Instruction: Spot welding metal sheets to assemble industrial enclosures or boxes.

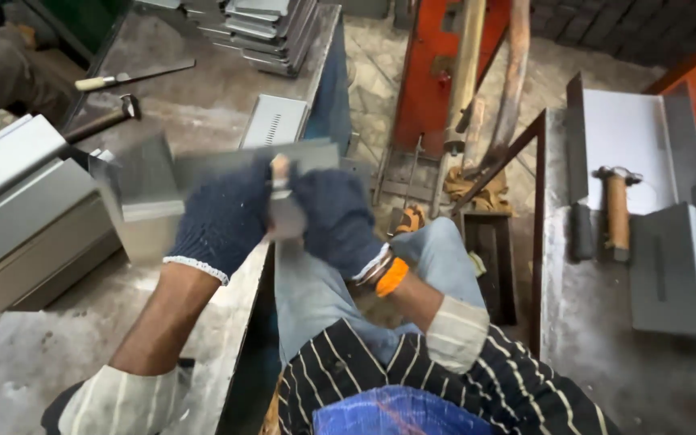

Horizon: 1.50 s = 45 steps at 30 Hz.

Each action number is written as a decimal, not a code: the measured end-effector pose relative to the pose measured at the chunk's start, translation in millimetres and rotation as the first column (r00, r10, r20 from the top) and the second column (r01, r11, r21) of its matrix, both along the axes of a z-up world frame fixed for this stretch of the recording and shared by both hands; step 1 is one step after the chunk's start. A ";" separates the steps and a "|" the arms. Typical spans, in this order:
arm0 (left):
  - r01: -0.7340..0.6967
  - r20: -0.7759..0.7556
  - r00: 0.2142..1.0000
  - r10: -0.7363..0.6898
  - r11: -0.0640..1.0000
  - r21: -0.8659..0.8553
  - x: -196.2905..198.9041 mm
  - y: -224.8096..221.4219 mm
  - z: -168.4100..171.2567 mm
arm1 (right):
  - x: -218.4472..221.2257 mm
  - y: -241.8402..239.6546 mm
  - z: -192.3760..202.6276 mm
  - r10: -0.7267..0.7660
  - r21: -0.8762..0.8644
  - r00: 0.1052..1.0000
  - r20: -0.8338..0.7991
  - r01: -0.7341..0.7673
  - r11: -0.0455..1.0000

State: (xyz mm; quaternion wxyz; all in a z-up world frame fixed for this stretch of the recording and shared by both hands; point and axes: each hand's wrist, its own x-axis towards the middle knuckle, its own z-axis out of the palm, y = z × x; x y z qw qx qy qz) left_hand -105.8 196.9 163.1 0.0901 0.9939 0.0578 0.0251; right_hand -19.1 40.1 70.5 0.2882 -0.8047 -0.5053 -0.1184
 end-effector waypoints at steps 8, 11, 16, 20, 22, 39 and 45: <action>0.061 0.895 0.084 0.438 0.894 -0.443 45.5 -108.7 -10.4 | 7.6 -62.1 115.8 -0.043 0.750 0.894 -0.447 0.400 0.526; 0.241 0.669 0.382 0.638 0.630 -0.738 56.9 -162.3 2.6 | 45.9 -138.3 18.1 -0.111 0.619 0.976 -0.190 0.207 0.758; 0.448 0.437 0.894 0.103 -0.232 -0.863 86.2 -238.9 -54.0 | -5.2 -224.4 -10.9 -0.250 0.581 0.910 -0.331 0.405 0.706; 0.442 0.448 0.884 -0.134 -0.070 -0.894 85.6 -277.3 -57.4 | -30.9 -215.9 -3.5 0.588 0.665 0.540 -0.602 0.747 -0.006; 0.328 0.350 0.922 -0.162 -0.148 -0.933 91.1 -276.5 -85.8 | -33.4 -207.5 -13.6 0.530 0.579 0.503 -0.683 0.815 -0.026; 0.102 0.228 0.944 0.241 0.442 -0.891 148.2 -69.3 -194.5 | -11.0 -196.8 -123.5 -0.386 0.417 0.836 -0.389 0.534 0.736; -0.176 0.565 0.779 0.273 0.959 -0.221 235.9 84.4 -278.3 | -17.5 -195.3 -127.7 -0.276 0.422 0.614 -0.740 0.743 0.520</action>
